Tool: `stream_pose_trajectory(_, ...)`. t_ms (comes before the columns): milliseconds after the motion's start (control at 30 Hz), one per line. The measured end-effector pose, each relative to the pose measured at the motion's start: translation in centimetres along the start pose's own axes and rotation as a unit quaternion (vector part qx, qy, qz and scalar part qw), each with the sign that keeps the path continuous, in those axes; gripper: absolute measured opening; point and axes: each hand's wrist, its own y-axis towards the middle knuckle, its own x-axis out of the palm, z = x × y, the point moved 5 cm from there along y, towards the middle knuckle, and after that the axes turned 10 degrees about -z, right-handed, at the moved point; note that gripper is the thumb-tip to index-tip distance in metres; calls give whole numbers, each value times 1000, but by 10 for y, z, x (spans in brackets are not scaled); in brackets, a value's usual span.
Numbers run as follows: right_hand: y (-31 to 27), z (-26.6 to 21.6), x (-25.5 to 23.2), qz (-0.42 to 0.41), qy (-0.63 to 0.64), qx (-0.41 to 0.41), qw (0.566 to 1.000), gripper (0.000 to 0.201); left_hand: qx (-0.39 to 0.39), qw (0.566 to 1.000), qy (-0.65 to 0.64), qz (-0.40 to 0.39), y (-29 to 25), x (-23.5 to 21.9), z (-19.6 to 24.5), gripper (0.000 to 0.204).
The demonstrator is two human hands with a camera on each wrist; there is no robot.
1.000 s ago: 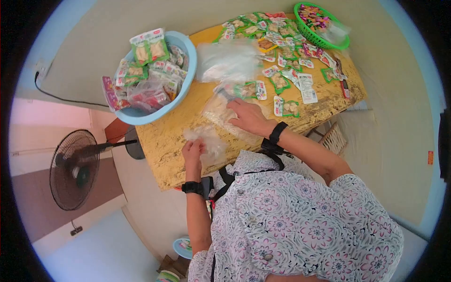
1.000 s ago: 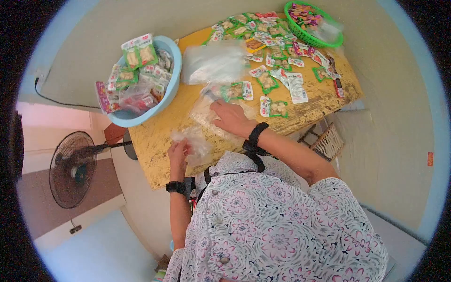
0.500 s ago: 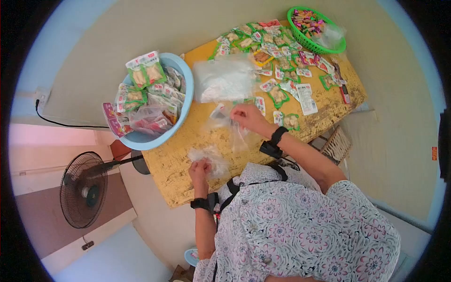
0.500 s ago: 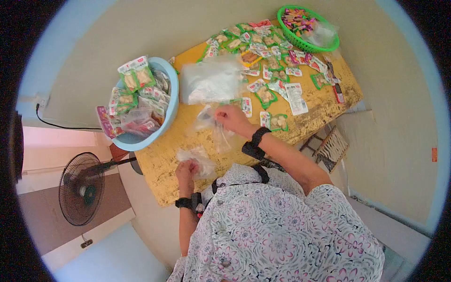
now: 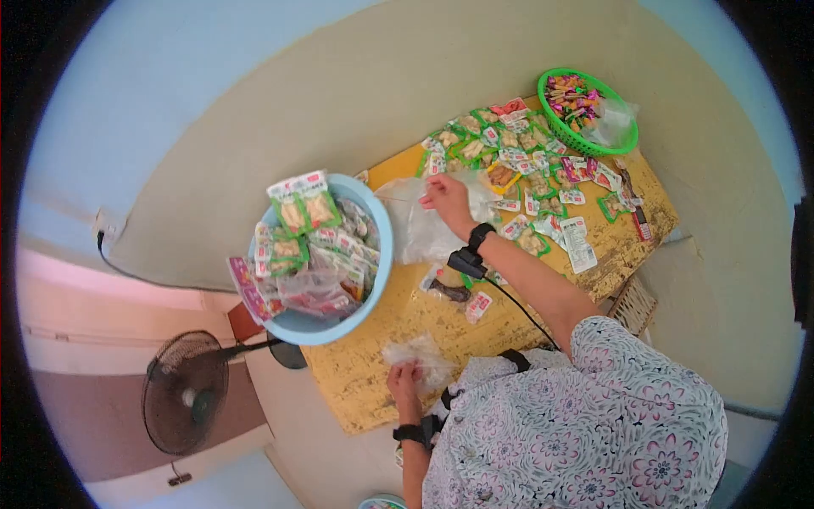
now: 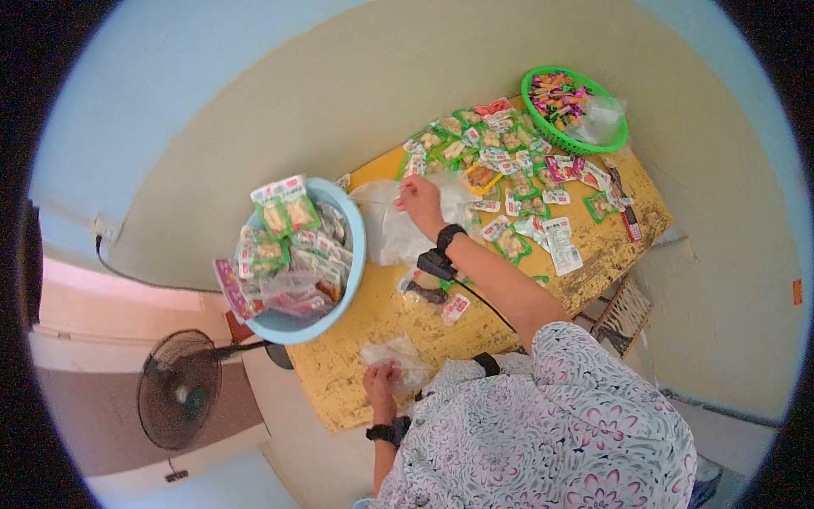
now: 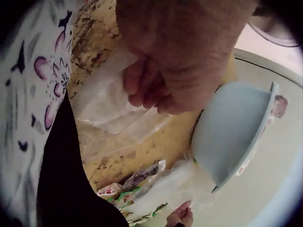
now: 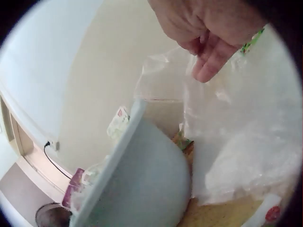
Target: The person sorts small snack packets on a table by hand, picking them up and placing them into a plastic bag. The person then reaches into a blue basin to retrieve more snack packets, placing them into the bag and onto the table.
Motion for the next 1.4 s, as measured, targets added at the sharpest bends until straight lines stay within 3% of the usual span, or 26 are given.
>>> stream_pose_trajectory(33, 9, 19, -3, 4, 14, -28, 1000, 6, -3, 1000, 11, 0, 2, -1, -1, 4)
stream_pose_trajectory(67, 19, 40, -2, -11, -169, -83, 982, 11, 2, 1000, 3, -2, 3, 1, 2, 4)
stream_pose_trajectory(133, 11, 33, 22, -47, -310, -121, 942, 20, 5, 1000, -16, -1, -4, 5, 6, 5)
stream_pose_trajectory(167, 6, 37, 33, -105, -330, -124, 930, 23, -11, 999, -46, 23, -4, 6, 3, 4)
stream_pose_trajectory(200, 0, 37, 44, -158, -380, -20, 911, 25, -12, 999, -37, 21, -4, 7, 2, 4)
stream_pose_trajectory(233, -3, 43, 53, -195, -438, -75, 874, 24, -11, 999, -28, 21, -5, 7, 4, 5)
stream_pose_trajectory(333, -6, 45, 70, -248, -489, -102, 830, 27, -14, 1000, -12, 13, -4, 7, 7, 7)
stream_pose_trajectory(433, -12, 14, 69, -211, -395, -92, 890, 28, -17, 1000, 5, 20, -1, 6, 4, 10)
stream_pose_trajectory(533, -32, -28, 54, -196, -396, -76, 894, 29, -21, 999, 13, 39, -3, 14, 11, 12)
stream_pose_trajectory(733, -77, -45, -47, -14, -314, -65, 947, 15, -2, 999, 32, 29, 0, 12, 9, 14)
stream_pose_trajectory(800, -91, -25, -101, 26, -315, 4, 949, 15, -3, 999, 42, 29, -2, 14, 12, 13)
stream_pose_trajectory(867, -105, -2, -151, 103, -124, 44, 986, 18, -4, 998, 57, 30, -4, 16, 15, 13)
stream_pose_trajectory(1067, -112, 10, -189, 106, 115, 293, 943, 25, 15, 998, 53, 13, -2, 12, 10, 9)
stream_pose_trajectory(1167, -86, 38, -192, 89, 151, 302, 937, 25, 12, 998, 66, -12, 2, 8, 6, 8)
stream_pose_trajectory(1267, -79, 43, -188, 170, 117, 247, 947, 24, 24, 998, 59, -4, -7, 21, 17, 5)
stream_pose_trajectory(1367, -83, 42, -186, 174, 72, 185, 964, 22, 56, 991, 59, -103, -1, 13, 12, 3)
stream_pose_trajectory(1400, -86, 35, -187, 166, 14, 147, 975, 21, 50, 993, 70, -81, -2, 11, 14, 2)
